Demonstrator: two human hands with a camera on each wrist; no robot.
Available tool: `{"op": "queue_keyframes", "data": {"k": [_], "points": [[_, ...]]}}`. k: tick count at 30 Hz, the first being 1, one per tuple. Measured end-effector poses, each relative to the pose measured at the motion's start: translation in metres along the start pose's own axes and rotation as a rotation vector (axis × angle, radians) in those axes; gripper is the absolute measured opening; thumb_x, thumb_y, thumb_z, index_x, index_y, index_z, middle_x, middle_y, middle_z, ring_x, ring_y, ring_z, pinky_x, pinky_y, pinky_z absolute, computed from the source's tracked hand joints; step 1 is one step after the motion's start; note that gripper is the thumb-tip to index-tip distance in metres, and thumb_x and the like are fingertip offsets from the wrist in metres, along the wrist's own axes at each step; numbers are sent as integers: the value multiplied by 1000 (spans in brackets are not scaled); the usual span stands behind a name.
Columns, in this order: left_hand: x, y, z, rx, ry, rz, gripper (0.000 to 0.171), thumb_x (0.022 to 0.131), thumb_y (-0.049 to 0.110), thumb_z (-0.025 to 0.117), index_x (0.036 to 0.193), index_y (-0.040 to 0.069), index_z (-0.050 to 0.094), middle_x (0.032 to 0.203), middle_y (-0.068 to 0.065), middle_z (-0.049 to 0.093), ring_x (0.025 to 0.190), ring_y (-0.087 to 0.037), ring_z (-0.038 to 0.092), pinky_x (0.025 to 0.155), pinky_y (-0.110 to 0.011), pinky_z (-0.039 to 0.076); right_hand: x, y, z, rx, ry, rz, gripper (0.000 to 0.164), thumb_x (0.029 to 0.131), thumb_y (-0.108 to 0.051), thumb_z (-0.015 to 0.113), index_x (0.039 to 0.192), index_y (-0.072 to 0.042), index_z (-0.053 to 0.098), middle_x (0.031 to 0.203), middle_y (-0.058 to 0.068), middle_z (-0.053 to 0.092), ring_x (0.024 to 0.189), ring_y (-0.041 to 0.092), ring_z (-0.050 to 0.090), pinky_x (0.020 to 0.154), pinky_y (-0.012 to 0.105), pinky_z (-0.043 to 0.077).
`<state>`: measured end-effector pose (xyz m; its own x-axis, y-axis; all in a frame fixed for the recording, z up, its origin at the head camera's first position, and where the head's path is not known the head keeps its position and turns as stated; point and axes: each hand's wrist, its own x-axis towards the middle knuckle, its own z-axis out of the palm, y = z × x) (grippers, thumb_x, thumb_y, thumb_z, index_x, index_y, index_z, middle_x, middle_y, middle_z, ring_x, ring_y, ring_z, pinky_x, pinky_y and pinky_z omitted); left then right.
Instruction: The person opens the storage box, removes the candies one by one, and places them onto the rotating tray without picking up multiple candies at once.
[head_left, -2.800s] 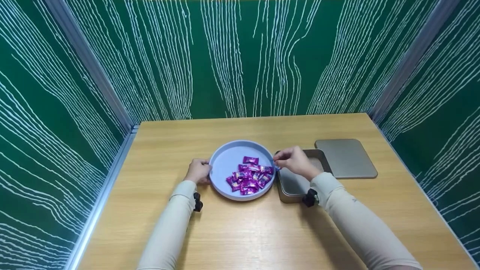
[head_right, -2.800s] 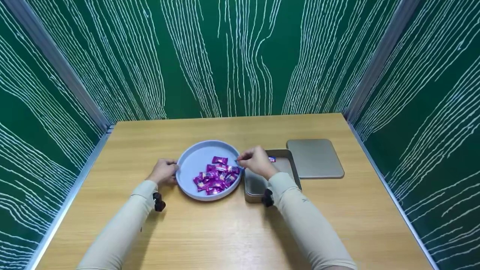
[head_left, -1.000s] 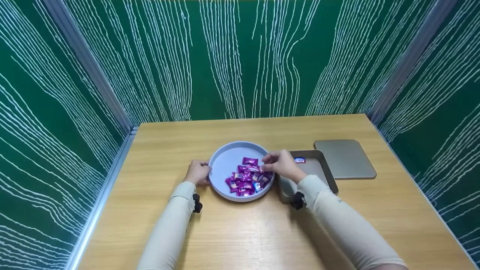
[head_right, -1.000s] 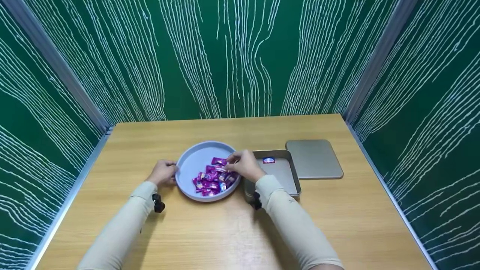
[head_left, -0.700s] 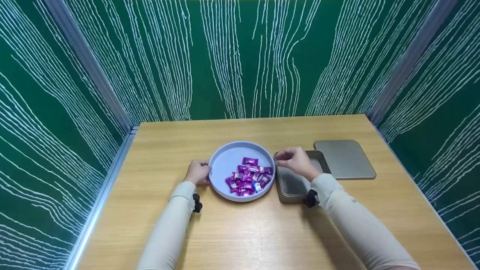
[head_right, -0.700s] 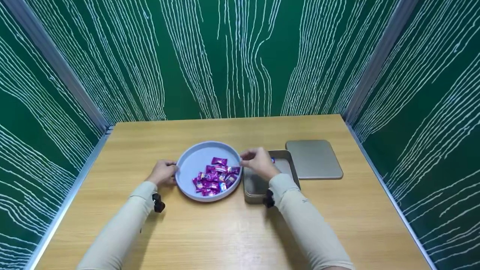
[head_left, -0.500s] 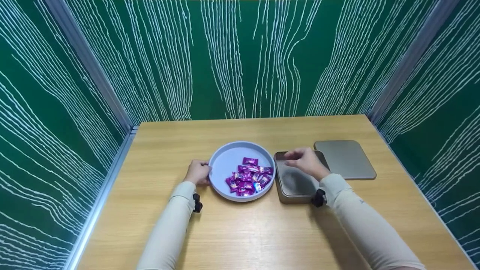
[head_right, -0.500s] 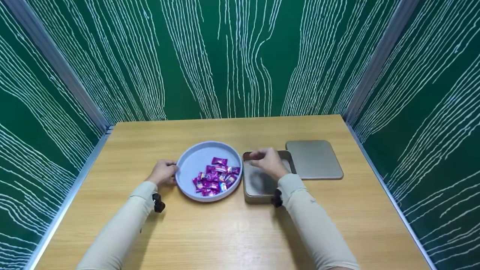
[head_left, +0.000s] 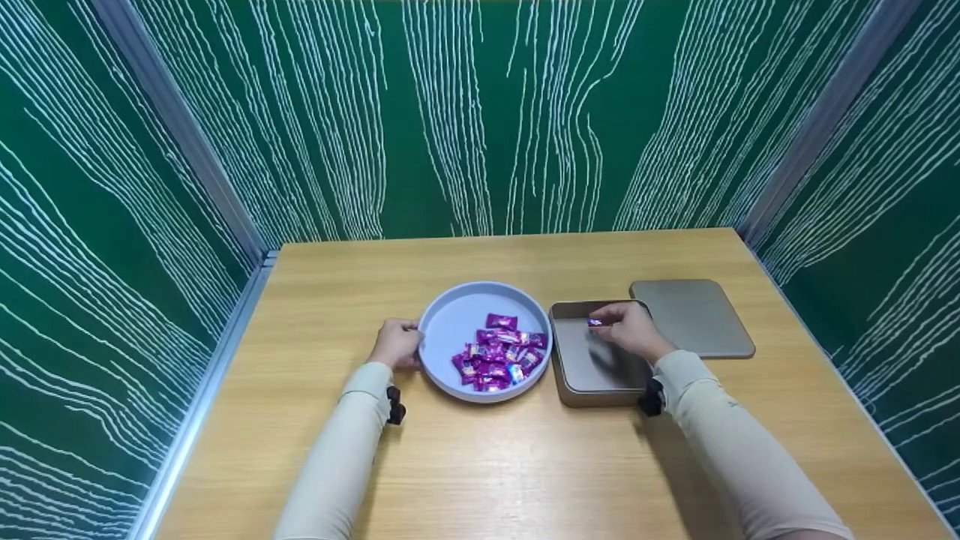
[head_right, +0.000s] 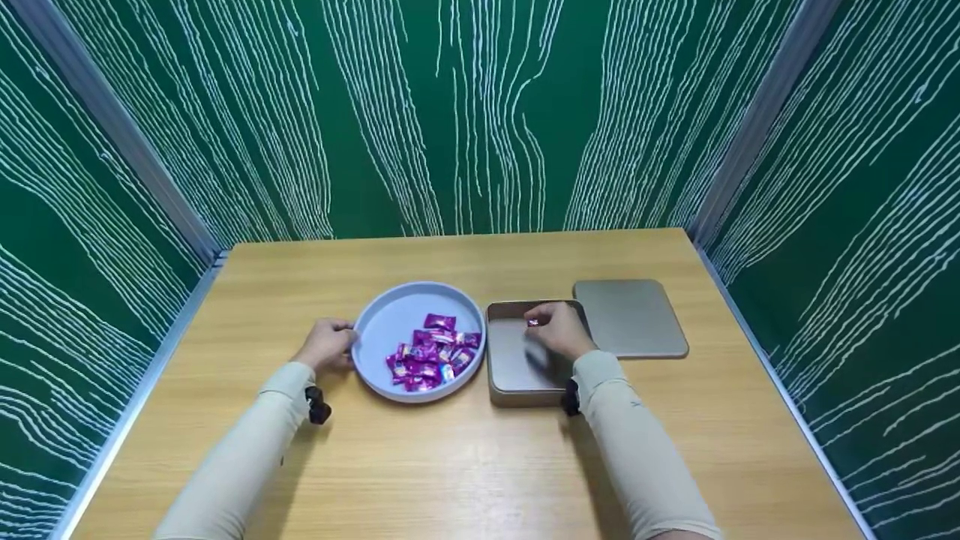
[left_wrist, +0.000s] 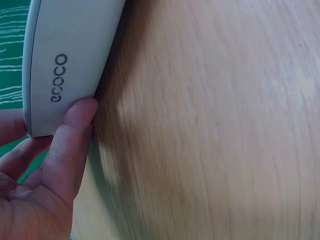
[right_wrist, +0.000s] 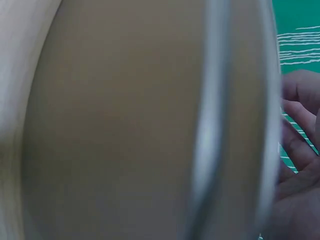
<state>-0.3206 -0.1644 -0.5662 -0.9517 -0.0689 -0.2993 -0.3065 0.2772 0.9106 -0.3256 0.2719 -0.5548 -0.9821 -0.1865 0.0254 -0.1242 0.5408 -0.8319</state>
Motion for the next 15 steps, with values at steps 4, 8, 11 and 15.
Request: {"op": "queue_keyframes", "data": {"k": [4, 8, 11, 15], "points": [[0, 0, 0, 10, 5, 10, 38, 96, -3, 57, 130, -5, 75, 104, -21, 73, 75, -24, 69, 59, -36, 67, 1, 6, 0, -6, -35, 4, 35, 88, 11, 76, 121, 20, 70, 114, 36, 75, 102, 40, 76, 74, 10, 55], [-1, 0, 0, 13, 13, 21, 38, 95, -4, 57, 128, -5, 76, 106, -23, 75, 76, -23, 69, 60, -37, 67, 3, 11, 0, -71, -64, 4, 43, 84, 7, 80, 125, 17, 70, 116, 33, 76, 107, 43, 74, 82, 16, 55], [-1, 0, 0, 8, 16, 22, 38, 95, -4, 57, 128, -5, 76, 106, -22, 74, 76, -23, 69, 61, -37, 68, 5, 14, 0, -129, -72, 18, 46, 82, 4, 82, 127, 13, 71, 118, 31, 76, 110, 42, 71, 90, 26, 54], [0, 0, 0, 3, 15, 16, 37, 96, -4, 58, 128, -4, 77, 104, -20, 73, 76, -22, 69, 62, -37, 68, 7, 18, 1, -173, -75, 30, 48, 82, 3, 82, 128, 11, 72, 118, 30, 76, 109, 40, 71, 94, 35, 56]]}}
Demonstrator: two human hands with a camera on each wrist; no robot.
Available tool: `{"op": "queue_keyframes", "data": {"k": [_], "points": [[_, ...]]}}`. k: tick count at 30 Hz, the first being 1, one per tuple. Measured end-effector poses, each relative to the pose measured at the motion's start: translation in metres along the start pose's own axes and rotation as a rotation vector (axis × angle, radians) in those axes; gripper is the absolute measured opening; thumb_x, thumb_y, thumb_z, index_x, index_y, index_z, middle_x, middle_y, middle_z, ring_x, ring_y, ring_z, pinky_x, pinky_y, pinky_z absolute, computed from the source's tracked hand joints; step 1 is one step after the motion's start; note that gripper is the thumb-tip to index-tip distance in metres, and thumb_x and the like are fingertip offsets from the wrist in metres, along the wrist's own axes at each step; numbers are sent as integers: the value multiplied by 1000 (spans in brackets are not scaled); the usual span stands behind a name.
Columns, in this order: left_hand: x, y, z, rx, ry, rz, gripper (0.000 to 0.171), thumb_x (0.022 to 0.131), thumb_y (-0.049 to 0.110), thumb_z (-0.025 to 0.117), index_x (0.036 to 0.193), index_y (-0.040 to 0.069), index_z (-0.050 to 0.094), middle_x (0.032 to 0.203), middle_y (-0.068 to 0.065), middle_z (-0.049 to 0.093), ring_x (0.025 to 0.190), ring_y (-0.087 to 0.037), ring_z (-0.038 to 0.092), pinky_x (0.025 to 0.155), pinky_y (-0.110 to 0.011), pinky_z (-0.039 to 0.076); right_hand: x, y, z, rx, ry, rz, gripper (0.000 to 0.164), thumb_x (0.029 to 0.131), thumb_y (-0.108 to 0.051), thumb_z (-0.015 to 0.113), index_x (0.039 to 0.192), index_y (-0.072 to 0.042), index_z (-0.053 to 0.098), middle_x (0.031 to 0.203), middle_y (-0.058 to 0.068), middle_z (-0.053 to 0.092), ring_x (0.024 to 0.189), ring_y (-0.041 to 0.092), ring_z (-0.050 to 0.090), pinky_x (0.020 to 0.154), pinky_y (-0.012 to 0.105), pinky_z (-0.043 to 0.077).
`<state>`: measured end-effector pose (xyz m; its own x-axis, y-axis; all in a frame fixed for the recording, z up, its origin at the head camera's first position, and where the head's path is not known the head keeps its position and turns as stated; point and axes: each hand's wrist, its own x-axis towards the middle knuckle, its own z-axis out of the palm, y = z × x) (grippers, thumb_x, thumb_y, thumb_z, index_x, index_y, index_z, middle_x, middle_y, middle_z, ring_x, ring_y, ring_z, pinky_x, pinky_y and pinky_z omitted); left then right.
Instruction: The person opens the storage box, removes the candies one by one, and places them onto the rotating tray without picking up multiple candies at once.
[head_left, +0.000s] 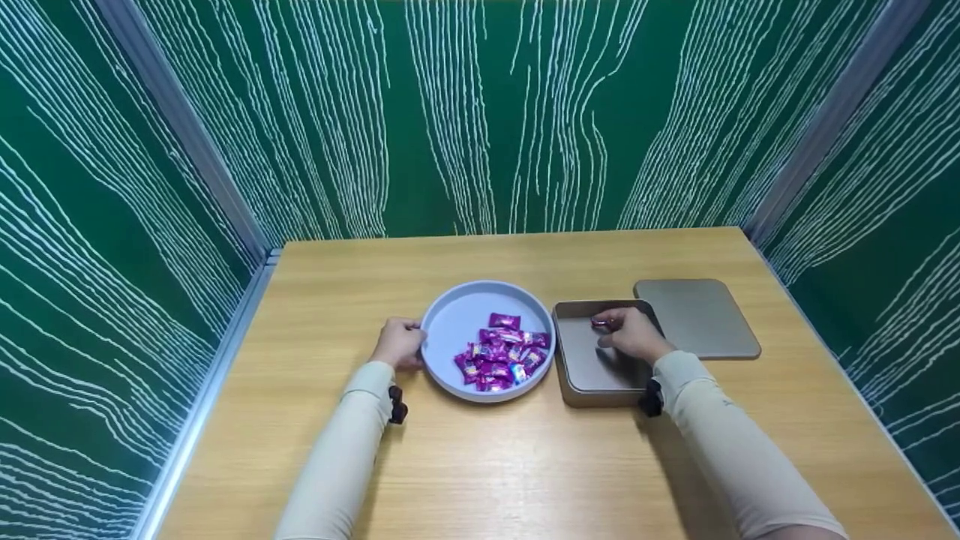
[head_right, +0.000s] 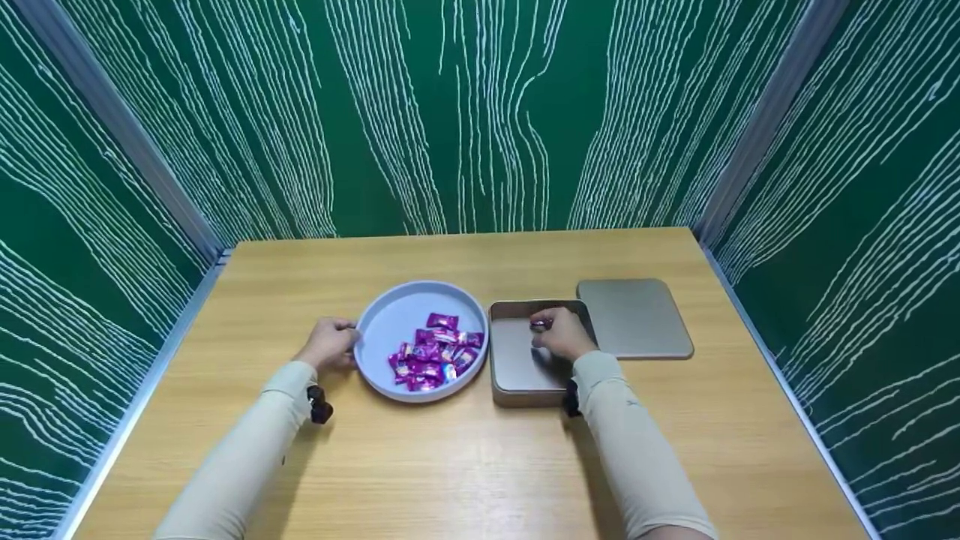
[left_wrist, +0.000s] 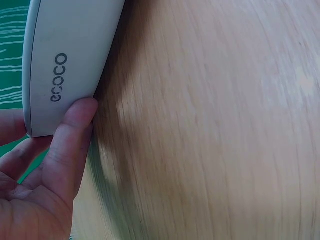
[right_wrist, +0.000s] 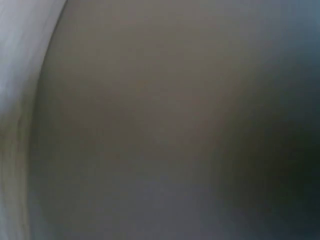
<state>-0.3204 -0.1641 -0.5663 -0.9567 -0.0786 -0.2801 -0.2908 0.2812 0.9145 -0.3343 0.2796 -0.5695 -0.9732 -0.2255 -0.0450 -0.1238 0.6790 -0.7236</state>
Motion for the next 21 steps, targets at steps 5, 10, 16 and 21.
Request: {"op": "queue_keyframes", "data": {"k": [5, 10, 16, 21], "points": [[1, 0, 0, 7, 0, 3, 34, 95, -4, 58, 123, -5, 78, 98, -17, 72, 73, -22, 68, 59, -36, 67, 1, 3, 1, 3, -15, -4, 45, 84, 8, 79, 128, 14, 70, 117, 30, 77, 108, 42, 74, 89, 29, 59], [3, -1, 0, 15, 0, 7, 35, 96, -4, 59, 126, -5, 77, 99, -16, 73, 73, -21, 68, 57, -36, 66, 2, 5, 2, 26, -34, 21, 38, 87, 14, 75, 125, 16, 71, 112, 30, 78, 101, 37, 77, 71, 20, 58], [2, 0, 1, 14, 3, -1, 34, 97, -3, 59, 126, -4, 77, 99, -16, 72, 74, -22, 67, 57, -35, 66, 2, 5, 1, -6, -10, 54, 35, 88, 14, 75, 123, 14, 74, 114, 30, 76, 102, 32, 74, 73, 22, 58], [5, -1, 1, 19, 3, -7, 29, 98, -3, 59, 120, -5, 78, 95, -13, 68, 73, -21, 66, 55, -32, 64, 1, 4, 1, -44, 24, 77, 35, 88, 11, 74, 123, 15, 73, 119, 33, 74, 110, 41, 72, 92, 43, 64]]}}
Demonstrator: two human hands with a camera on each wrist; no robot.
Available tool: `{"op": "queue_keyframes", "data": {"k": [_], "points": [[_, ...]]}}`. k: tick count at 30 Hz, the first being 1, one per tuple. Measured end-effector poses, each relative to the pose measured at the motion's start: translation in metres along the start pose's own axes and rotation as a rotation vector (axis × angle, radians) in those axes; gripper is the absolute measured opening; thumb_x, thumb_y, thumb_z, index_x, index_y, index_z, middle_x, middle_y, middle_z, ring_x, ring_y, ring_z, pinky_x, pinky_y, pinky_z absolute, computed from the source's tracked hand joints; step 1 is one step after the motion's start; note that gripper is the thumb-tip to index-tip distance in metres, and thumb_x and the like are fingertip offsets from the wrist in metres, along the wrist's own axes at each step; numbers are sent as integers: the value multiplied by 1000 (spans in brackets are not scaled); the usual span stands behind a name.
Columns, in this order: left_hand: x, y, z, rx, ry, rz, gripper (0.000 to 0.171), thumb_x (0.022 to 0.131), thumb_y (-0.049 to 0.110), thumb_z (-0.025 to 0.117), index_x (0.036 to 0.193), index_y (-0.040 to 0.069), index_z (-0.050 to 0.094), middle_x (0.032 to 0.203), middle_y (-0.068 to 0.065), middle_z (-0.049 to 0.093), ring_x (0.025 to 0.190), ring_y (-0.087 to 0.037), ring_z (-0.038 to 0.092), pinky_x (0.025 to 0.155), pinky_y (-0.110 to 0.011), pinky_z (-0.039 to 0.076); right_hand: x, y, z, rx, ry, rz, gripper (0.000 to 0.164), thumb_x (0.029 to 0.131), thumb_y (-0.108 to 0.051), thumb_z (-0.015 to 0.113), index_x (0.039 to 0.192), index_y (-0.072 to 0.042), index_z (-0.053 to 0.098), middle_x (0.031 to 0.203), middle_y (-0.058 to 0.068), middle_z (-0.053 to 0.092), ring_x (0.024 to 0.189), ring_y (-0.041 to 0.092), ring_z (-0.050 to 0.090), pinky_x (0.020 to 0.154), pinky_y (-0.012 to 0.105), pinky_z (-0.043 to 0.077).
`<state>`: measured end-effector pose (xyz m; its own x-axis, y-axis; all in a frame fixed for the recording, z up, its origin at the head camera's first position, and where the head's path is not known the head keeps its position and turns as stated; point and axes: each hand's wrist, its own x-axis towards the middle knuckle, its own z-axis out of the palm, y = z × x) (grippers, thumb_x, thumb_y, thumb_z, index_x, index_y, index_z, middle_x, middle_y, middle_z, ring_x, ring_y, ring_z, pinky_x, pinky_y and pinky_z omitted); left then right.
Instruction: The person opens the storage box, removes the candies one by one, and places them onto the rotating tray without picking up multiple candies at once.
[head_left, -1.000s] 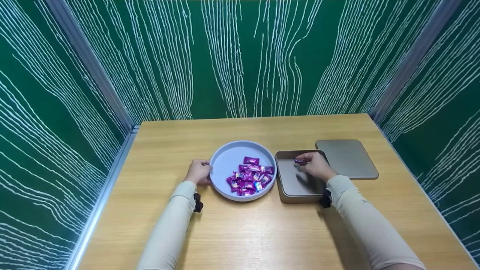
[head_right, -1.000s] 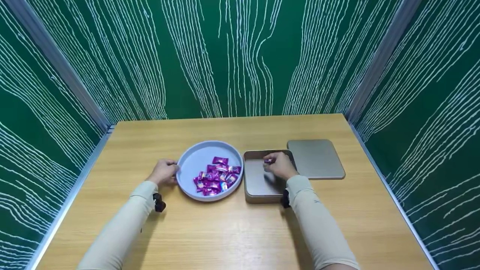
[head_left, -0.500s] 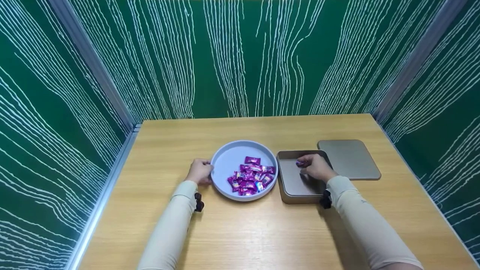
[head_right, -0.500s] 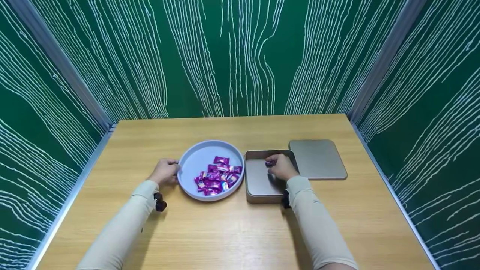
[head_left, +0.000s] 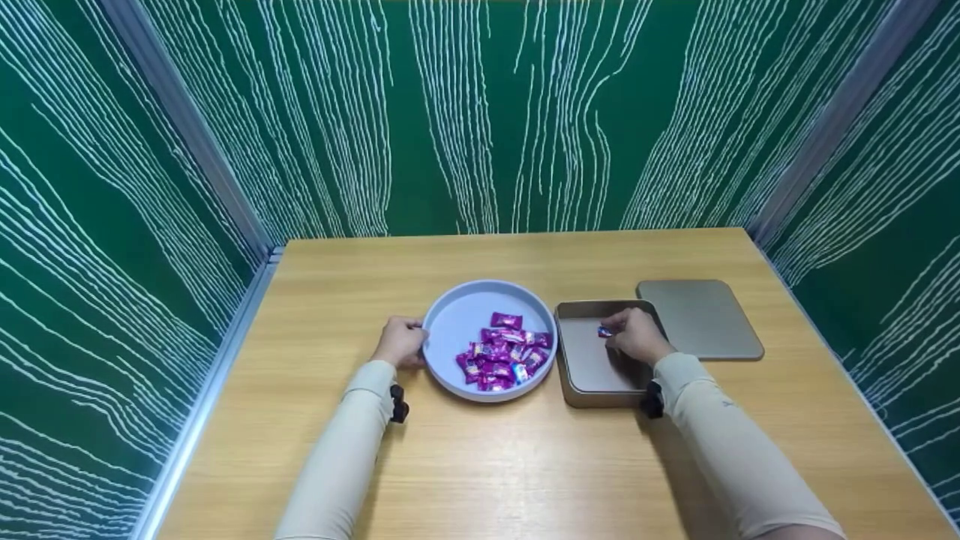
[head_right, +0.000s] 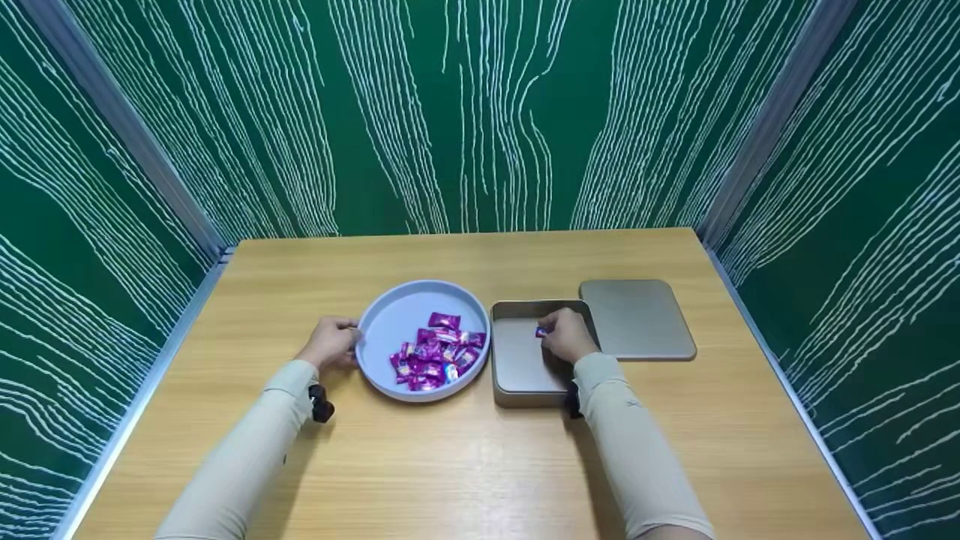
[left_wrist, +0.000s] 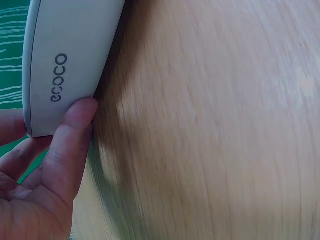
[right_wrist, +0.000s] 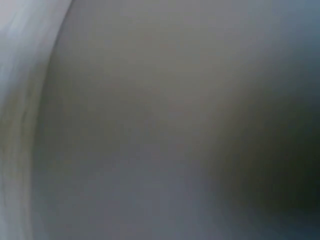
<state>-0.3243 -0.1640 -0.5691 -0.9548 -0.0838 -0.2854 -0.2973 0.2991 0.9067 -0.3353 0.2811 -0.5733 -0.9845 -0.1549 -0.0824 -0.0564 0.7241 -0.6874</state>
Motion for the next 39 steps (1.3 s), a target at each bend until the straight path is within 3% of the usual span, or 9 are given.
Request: {"op": "queue_keyframes", "data": {"k": [4, 12, 17, 21, 25, 29, 33, 39], "points": [[0, -1, -1, -8, 0, 1, 30, 97, -3, 59, 120, -4, 78, 96, -14, 69, 74, -22, 67, 55, -33, 65, 0, 1, 1, -10, 4, 24, 33, 90, 10, 73, 122, 17, 72, 117, 33, 76, 107, 41, 73, 95, 51, 64], [3, -3, -2, -4, -5, -5, 33, 98, -2, 61, 126, -2, 78, 103, -17, 71, 74, -22, 69, 58, -35, 67, 0, 2, -2, -39, -7, 73, 11, 92, 2, 78, 101, 9, 78, 95, 19, 78, 83, 24, 68, 74, 34, 58], [1, -2, -1, 7, -2, 12, 35, 97, -1, 60, 128, -4, 76, 107, -20, 73, 75, -22, 69, 57, -34, 66, -3, 4, -3, -21, -13, 56, 8, 91, -2, 80, 95, 5, 79, 77, 5, 74, 67, 13, 62, 60, 23, 50], [-1, 0, 0, 5, 0, 11, 37, 97, -2, 59, 131, -4, 75, 111, -22, 73, 78, -22, 68, 57, -33, 65, -4, 3, -2, 37, -21, 29, 8, 90, -1, 80, 94, 6, 79, 73, 3, 74, 60, 10, 64, 54, 20, 53], [-1, 0, 0, -4, -2, -7, 36, 98, -2, 59, 129, -4, 76, 110, -20, 73, 80, -22, 68, 60, -34, 67, -5, 0, -1, 102, -23, 32, 9, 91, 0, 79, 97, 7, 78, 81, 6, 77, 61, 14, 69, 55, 25, 61], [-1, 0, 0, -17, -2, -15, 36, 98, -3, 60, 130, -3, 76, 111, -20, 73, 80, -23, 69, 61, -36, 67, -5, -10, -3, 85, 16, 3, 11, 91, -5, 83, 98, 3, 80, 90, 9, 79, 73, 15, 70, 65, 25, 61], [1, -2, -1, -16, 1, -4, 34, 98, -3, 60, 128, -3, 76, 109, -19, 73, 79, -23, 69, 61, -36, 68, -4, -27, -4, 79, 53, -20, 12, 92, -7, 83, 101, 1, 81, 95, 10, 79, 81, 13, 67, 71, 20, 57], [2, -2, 0, -13, -11, -9, 27, 98, -3, 59, 118, -4, 77, 105, -18, 71, 79, -23, 69, 61, -36, 67, -5, -60, -2, 128, 52, -47, 16, 94, -6, 79, 106, 2, 82, 97, 14, 79, 81, 14, 69, 70, 18, 59]]}}
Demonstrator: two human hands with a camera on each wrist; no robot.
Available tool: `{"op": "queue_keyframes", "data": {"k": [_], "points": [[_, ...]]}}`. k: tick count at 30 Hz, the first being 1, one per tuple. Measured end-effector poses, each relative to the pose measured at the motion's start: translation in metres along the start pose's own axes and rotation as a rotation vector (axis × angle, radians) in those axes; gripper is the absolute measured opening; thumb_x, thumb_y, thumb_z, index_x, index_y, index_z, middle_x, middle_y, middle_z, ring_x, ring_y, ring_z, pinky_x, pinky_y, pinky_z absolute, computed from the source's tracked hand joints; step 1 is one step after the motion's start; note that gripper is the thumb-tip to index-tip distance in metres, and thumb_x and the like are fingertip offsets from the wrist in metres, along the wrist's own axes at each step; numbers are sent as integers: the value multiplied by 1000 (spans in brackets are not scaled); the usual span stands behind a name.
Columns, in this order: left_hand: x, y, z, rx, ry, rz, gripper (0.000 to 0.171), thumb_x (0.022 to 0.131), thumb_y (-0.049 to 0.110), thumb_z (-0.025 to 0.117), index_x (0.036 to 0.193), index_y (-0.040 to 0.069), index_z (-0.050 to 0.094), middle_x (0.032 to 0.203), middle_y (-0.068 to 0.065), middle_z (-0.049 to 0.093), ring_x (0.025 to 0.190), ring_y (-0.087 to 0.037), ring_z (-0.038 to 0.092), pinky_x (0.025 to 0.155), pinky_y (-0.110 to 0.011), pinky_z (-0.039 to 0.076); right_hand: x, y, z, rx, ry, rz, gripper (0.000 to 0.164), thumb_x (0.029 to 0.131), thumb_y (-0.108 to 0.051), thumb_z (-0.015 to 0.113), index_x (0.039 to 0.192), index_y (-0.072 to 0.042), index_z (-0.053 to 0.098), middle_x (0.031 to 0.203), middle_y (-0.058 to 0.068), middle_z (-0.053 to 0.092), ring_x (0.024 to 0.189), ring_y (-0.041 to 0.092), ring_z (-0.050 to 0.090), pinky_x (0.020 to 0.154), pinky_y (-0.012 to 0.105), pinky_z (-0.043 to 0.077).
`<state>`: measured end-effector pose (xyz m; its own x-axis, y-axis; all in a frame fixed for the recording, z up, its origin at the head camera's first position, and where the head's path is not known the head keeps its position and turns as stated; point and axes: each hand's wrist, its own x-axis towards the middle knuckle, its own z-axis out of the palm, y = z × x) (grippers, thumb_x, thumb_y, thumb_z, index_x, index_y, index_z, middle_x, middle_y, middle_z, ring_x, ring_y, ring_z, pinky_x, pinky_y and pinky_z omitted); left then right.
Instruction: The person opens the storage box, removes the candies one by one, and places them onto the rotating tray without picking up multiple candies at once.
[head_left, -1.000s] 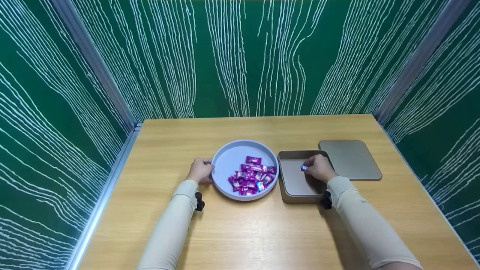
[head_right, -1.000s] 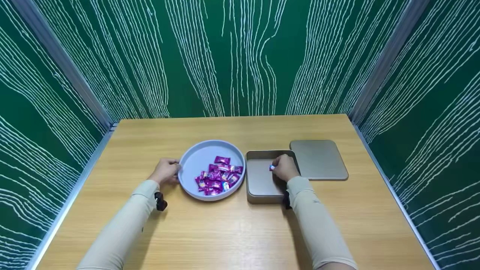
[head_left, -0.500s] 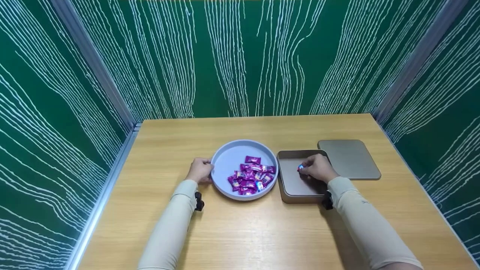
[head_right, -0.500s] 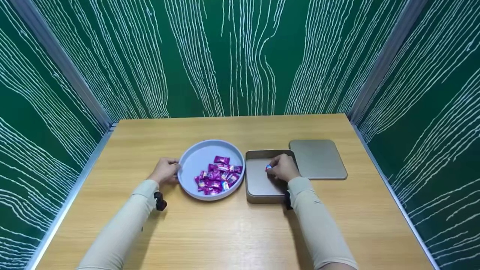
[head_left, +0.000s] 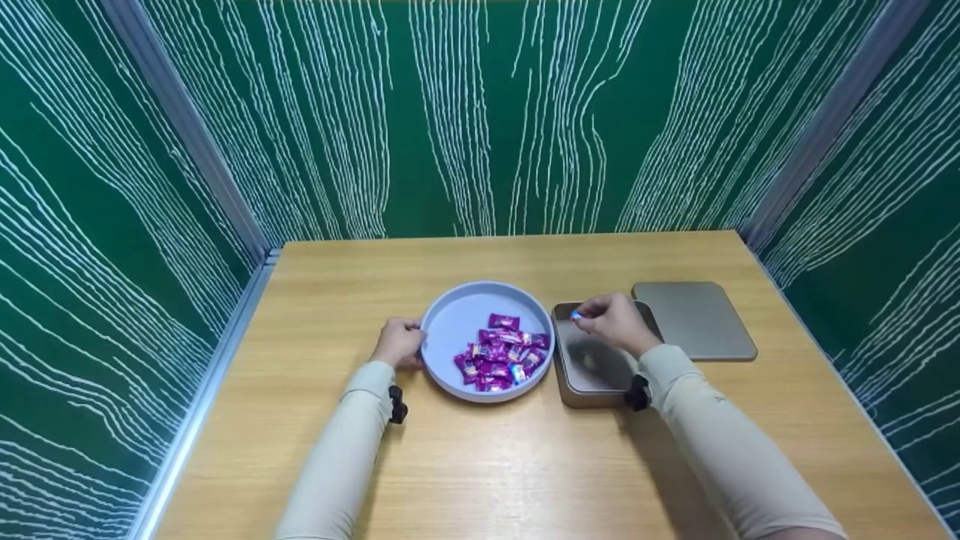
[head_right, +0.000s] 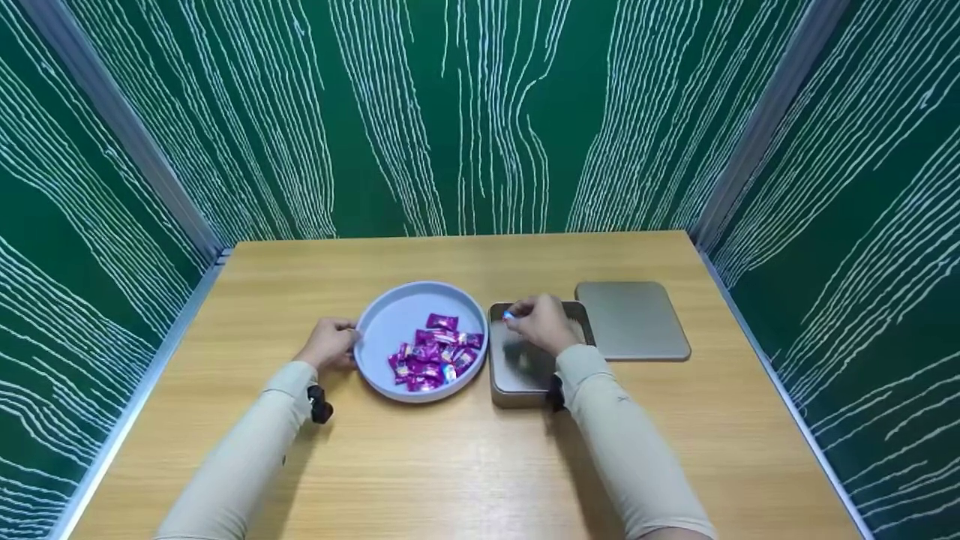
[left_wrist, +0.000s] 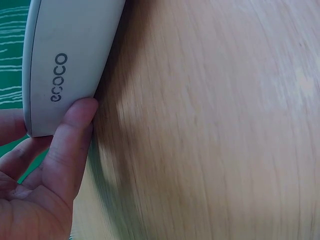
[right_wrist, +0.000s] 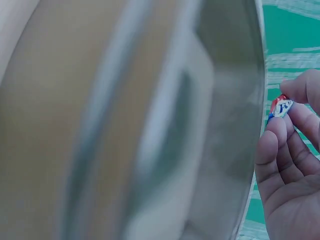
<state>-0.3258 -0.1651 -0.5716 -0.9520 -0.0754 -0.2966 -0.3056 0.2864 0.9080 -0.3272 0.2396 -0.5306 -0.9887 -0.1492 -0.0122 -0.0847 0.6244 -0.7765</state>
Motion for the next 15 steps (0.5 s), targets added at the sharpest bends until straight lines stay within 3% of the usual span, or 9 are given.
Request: {"op": "queue_keyframes", "data": {"k": [5, 15], "points": [[-1, 0, 0, 2, 11, -7, 30, 98, -3, 60, 122, -4, 77, 110, -20, 72, 79, -23, 69, 60, -35, 67, 1, -22, 15, 22, -1, -65, 16, 94, -8, 79, 106, 2, 83, 99, 14, 81, 86, 15, 68, 75, 18, 57], [-4, 0, 2, 4, 23, 21, 29, 97, -1, 61, 120, -5, 78, 97, -14, 69, 74, -21, 66, 54, -33, 64, 3, -49, 50, 57, -5, -222, 12, 91, -1, 81, 101, 5, 83, 94, 17, 81, 81, 11, 67, 75, 19, 55]]}}
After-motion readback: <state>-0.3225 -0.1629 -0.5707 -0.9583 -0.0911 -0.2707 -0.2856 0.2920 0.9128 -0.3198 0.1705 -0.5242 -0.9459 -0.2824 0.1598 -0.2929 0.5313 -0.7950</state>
